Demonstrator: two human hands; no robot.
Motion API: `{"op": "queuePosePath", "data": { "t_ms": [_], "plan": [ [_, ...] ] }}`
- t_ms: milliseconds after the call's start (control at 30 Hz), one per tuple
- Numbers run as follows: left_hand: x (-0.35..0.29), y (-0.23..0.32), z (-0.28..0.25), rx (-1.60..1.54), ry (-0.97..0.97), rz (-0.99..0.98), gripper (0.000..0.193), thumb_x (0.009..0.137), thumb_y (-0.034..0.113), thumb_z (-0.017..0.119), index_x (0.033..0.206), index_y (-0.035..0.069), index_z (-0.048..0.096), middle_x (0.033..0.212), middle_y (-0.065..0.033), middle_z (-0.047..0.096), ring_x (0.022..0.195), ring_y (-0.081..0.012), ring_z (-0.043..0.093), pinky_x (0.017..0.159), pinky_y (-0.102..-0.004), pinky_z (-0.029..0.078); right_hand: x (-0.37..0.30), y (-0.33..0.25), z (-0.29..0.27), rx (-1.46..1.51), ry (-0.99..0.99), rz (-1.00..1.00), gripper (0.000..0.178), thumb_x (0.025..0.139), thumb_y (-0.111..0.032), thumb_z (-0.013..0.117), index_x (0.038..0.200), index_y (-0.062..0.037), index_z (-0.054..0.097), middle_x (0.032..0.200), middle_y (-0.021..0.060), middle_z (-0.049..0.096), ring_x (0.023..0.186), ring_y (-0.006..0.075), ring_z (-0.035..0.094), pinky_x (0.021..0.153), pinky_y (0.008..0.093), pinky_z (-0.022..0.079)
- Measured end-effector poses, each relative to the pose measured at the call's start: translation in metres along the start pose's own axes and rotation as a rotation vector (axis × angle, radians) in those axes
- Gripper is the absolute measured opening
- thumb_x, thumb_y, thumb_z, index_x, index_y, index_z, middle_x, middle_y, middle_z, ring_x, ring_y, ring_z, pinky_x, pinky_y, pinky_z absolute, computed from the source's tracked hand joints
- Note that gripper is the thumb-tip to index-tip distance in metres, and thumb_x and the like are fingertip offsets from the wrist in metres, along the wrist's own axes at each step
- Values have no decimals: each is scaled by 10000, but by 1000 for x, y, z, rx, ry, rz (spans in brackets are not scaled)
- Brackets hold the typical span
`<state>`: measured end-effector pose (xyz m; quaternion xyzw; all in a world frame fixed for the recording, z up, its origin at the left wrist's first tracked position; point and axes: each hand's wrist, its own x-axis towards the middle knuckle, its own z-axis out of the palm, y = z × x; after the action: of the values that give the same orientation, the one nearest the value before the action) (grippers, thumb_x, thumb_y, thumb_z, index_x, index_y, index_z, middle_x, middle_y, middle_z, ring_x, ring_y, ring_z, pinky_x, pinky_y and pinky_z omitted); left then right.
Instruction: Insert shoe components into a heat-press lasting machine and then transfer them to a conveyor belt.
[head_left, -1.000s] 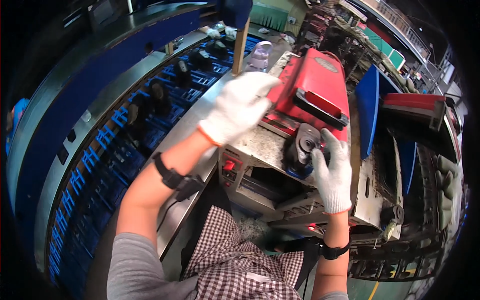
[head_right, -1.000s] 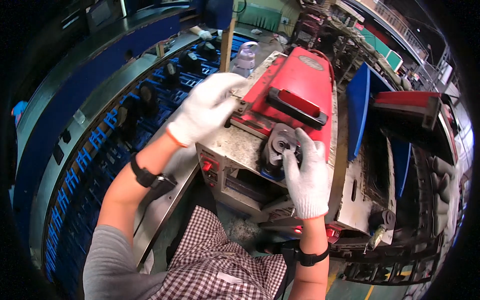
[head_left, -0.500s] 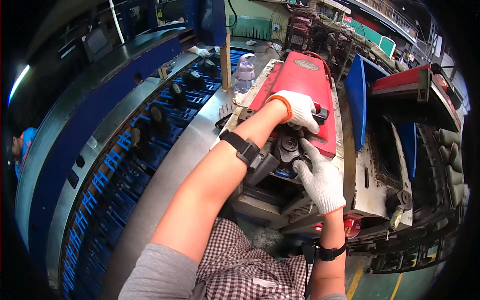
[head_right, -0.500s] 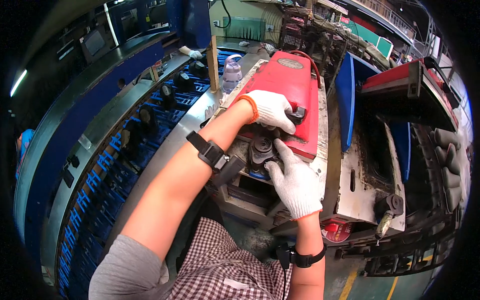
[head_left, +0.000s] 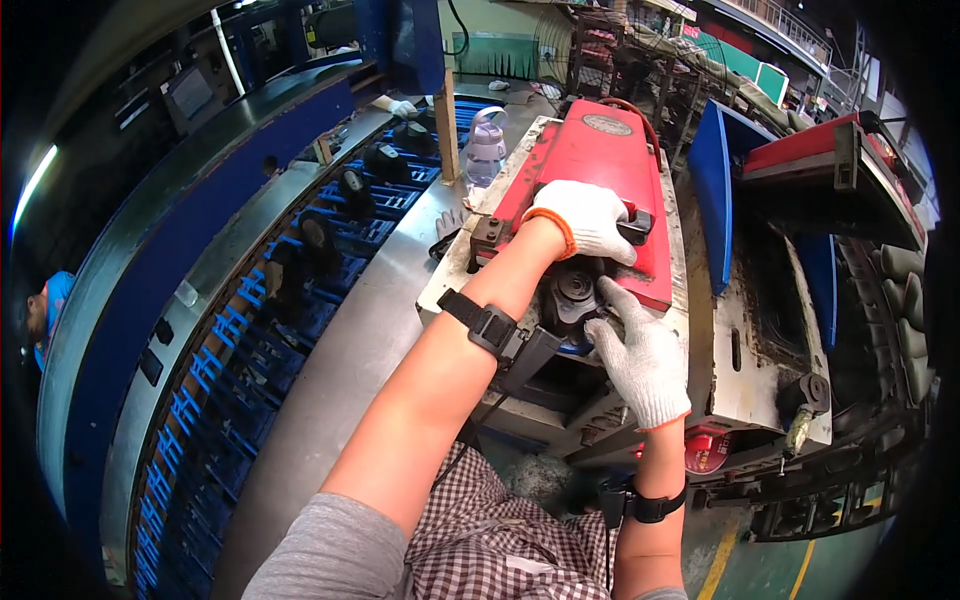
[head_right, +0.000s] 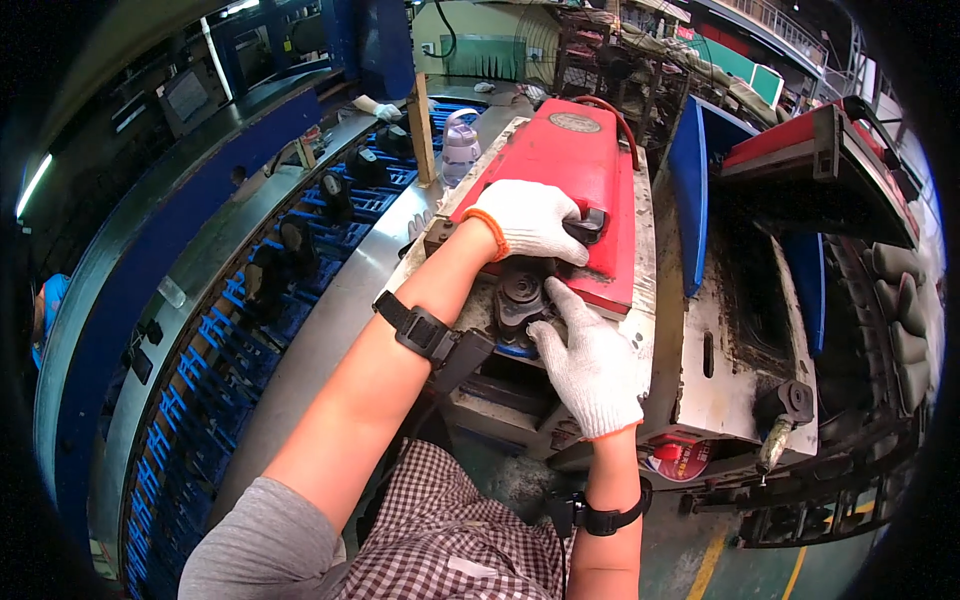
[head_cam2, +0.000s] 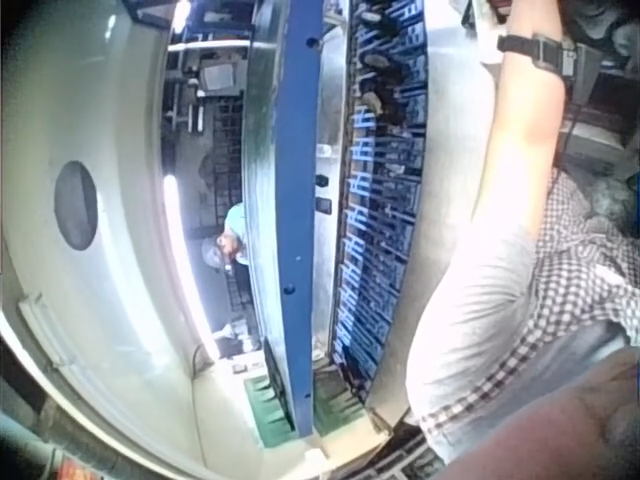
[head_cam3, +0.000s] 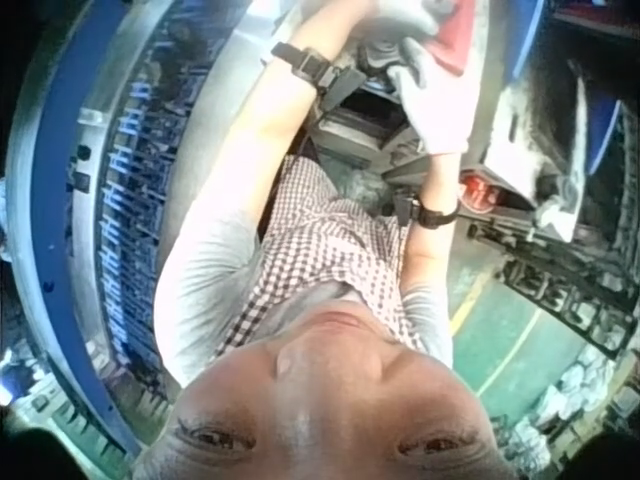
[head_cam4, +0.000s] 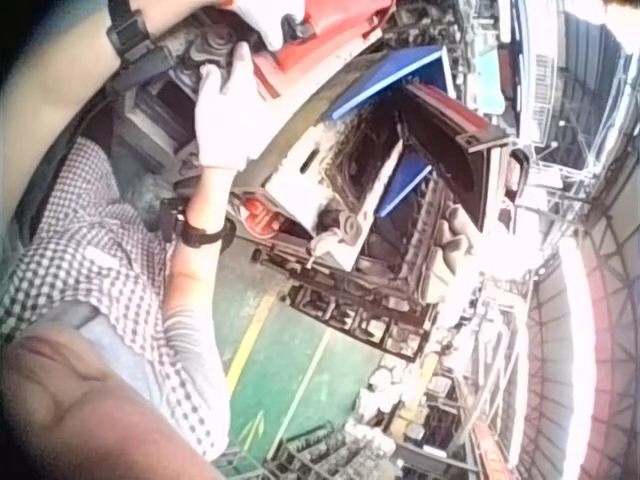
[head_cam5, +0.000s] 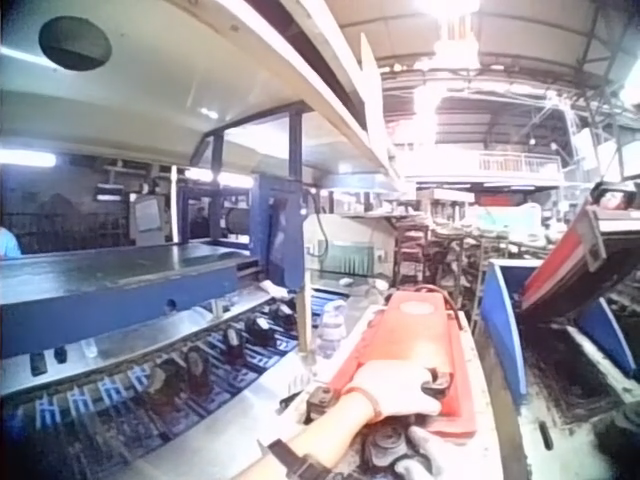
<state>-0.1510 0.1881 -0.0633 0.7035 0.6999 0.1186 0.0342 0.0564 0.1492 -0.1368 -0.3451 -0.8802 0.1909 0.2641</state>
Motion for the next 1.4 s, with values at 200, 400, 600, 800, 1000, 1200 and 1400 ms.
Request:
{"op": "queuePosePath", "data": {
  "t_ms": [200,400,600,800,1000,1200,1400],
  "plan": [
    [-2,1,1,-5,16,4,598,729,626,712,1057,138,817,1019,-159,787,969,-343,756,868,-427,581,0,2,1,6,12,-12,547,965,-325,730,1466,-130,629,1265,179,750,1129,367,729,985,450,562],
    [-3,2,0,-11,11,-9,597,729,619,718,1084,151,821,1036,-158,788,985,-342,756,878,-425,581,-1,3,1,-2,23,-23,546,961,-322,735,1462,-130,632,1269,180,751,1140,366,726,998,448,558],
    [-2,2,1,9,9,-11,627,735,621,720,1150,161,814,1087,-157,786,1025,-341,751,916,-424,578,-2,1,2,1,28,-19,543,957,-323,740,1453,-124,642,1264,178,752,1135,364,728,995,447,559],
    [-3,3,0,0,13,-6,633,736,619,720,1162,160,812,1105,-159,784,1041,-343,749,931,-424,574,-1,3,2,12,27,-19,540,955,-322,743,1445,-116,647,1250,182,756,1129,363,730,989,446,560],
    [-4,4,-2,-4,5,-7,642,737,619,720,1176,159,809,1119,-162,782,1046,-341,748,934,-422,574,-2,2,0,-11,38,-34,538,955,-318,743,1444,-114,648,1248,184,756,1129,364,730,990,444,560],
    [-6,4,-1,3,23,-7,655,742,626,720,1202,168,805,1129,-156,783,1056,-334,748,939,-420,574,-2,1,1,-7,39,-31,537,956,-317,742,1445,-117,646,1265,179,752,1141,363,726,997,443,558],
    [-6,4,-1,5,21,-12,657,744,630,717,1207,173,805,1130,-149,786,1055,-327,750,938,-422,576,-2,1,2,2,41,-34,531,960,-316,741,1443,-117,645,1263,179,752,1143,364,725,998,446,557]
  ]
}}
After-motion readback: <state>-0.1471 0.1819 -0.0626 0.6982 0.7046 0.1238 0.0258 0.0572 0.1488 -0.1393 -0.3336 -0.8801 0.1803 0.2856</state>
